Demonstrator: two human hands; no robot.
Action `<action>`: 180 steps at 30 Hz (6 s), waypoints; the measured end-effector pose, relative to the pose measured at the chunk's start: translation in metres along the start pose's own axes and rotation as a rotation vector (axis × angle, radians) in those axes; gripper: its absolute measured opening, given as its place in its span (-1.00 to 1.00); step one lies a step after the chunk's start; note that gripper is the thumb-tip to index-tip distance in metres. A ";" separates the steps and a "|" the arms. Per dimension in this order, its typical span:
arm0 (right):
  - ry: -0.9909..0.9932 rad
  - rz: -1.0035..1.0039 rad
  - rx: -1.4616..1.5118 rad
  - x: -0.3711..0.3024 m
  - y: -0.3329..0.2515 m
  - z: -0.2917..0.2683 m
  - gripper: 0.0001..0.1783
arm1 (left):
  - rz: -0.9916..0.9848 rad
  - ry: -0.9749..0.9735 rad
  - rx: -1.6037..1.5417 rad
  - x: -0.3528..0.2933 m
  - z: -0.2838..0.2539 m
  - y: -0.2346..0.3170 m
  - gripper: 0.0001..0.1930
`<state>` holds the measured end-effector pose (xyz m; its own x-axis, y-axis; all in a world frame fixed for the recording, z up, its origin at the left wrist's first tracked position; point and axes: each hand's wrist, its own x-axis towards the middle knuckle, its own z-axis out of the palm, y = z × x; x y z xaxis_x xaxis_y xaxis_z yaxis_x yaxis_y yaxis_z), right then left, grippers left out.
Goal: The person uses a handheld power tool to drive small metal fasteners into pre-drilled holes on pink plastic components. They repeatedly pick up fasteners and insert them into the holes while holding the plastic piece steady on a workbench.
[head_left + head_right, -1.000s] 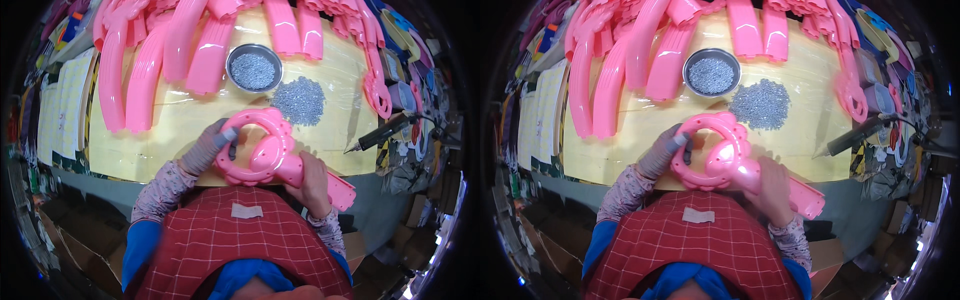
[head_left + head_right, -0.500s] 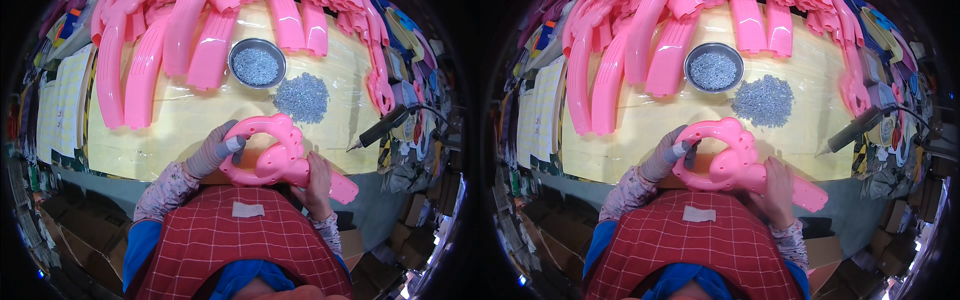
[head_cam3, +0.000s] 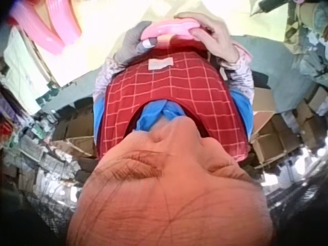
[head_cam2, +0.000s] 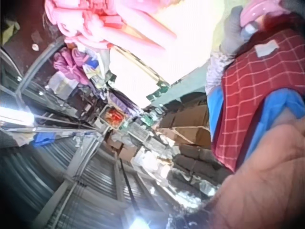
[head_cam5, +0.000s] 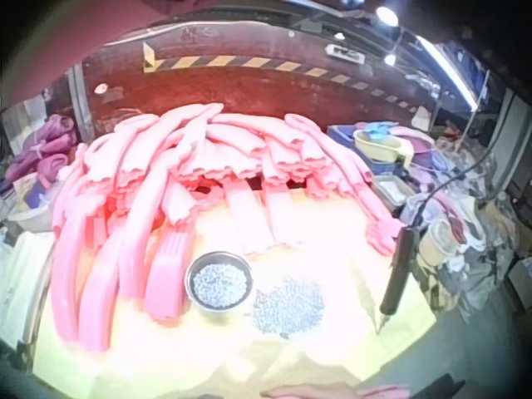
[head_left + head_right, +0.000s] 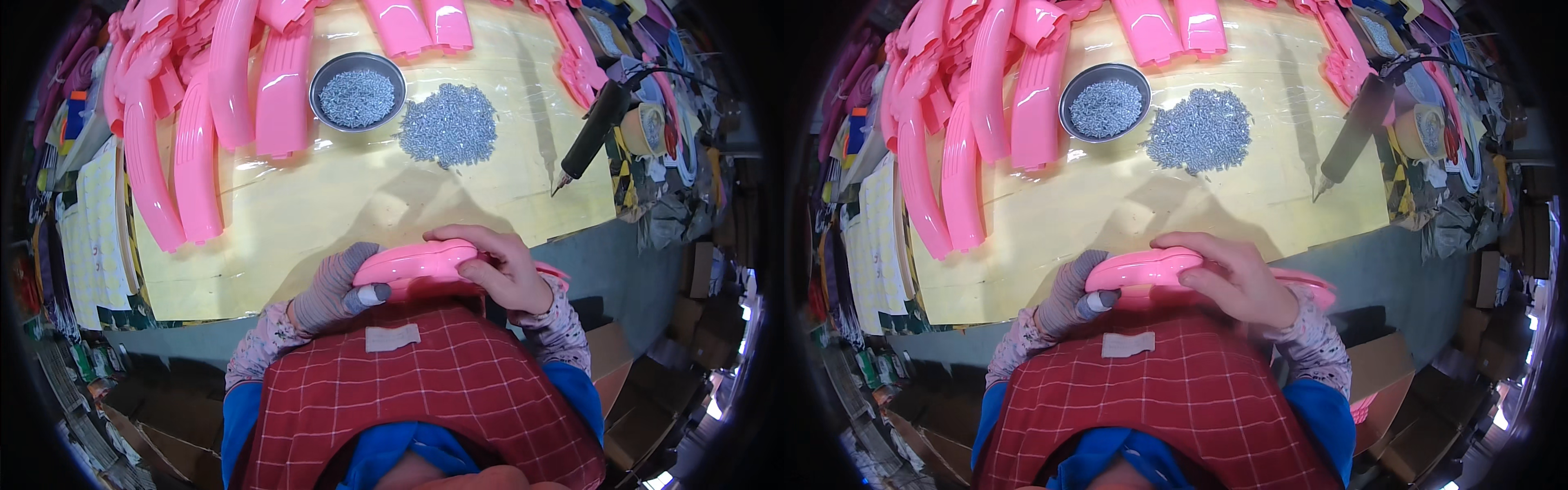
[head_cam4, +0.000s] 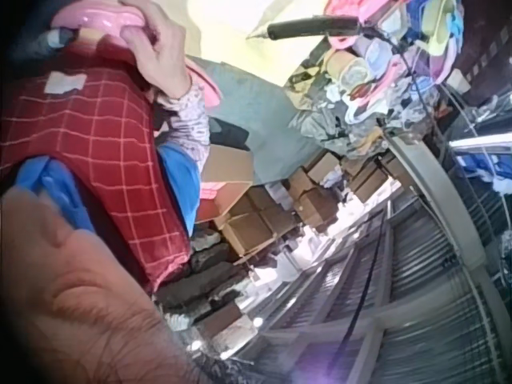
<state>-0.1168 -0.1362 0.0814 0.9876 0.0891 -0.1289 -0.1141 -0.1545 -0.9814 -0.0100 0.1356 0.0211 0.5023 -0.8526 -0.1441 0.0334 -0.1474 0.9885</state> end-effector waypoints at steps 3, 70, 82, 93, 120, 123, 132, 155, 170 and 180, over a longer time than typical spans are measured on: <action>0.032 -0.023 -0.045 -0.006 -0.007 0.014 -0.59 | 0.015 -0.028 0.084 -0.007 0.003 -0.002 -0.50; 0.179 0.054 -0.903 0.134 0.085 -0.163 -0.86 | 0.629 0.003 1.238 0.061 0.043 -0.048 -0.46; -0.058 -0.348 -1.070 0.120 0.038 -0.029 -0.82 | 0.444 -0.136 1.136 0.057 0.043 -0.045 -0.19; -0.067 -0.169 -0.848 0.119 0.025 -0.014 -0.82 | 0.488 -0.077 1.079 0.058 0.046 -0.053 -0.19; 0.103 -0.254 -0.983 0.179 0.075 -0.019 -0.90 | 0.682 0.055 1.135 0.063 0.049 -0.062 -0.54; 0.103 -0.205 -0.863 0.167 0.065 -0.018 -0.90 | 0.668 0.066 1.135 0.063 0.049 -0.064 -0.54; -0.395 -0.223 -0.548 0.114 0.037 0.037 -0.89 | 0.562 0.080 1.053 0.062 0.062 -0.049 -0.61; 0.407 0.145 -0.519 0.023 0.109 -0.096 -0.87 | 0.587 -0.096 1.304 0.058 0.047 -0.048 -0.31; 0.304 0.018 -0.698 0.071 0.098 -0.120 -0.86 | 0.615 -0.053 1.302 0.060 0.048 -0.050 -0.38; 0.419 0.124 -0.720 0.064 0.092 -0.105 -0.81 | 0.584 -0.046 1.275 0.060 0.048 -0.050 -0.24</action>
<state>-0.0528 -0.2480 -0.0020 0.9468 -0.3208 -0.0268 -0.2687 -0.7418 -0.6144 -0.0235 0.0680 -0.0389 0.1419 -0.9598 0.2423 -0.9773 -0.0969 0.1886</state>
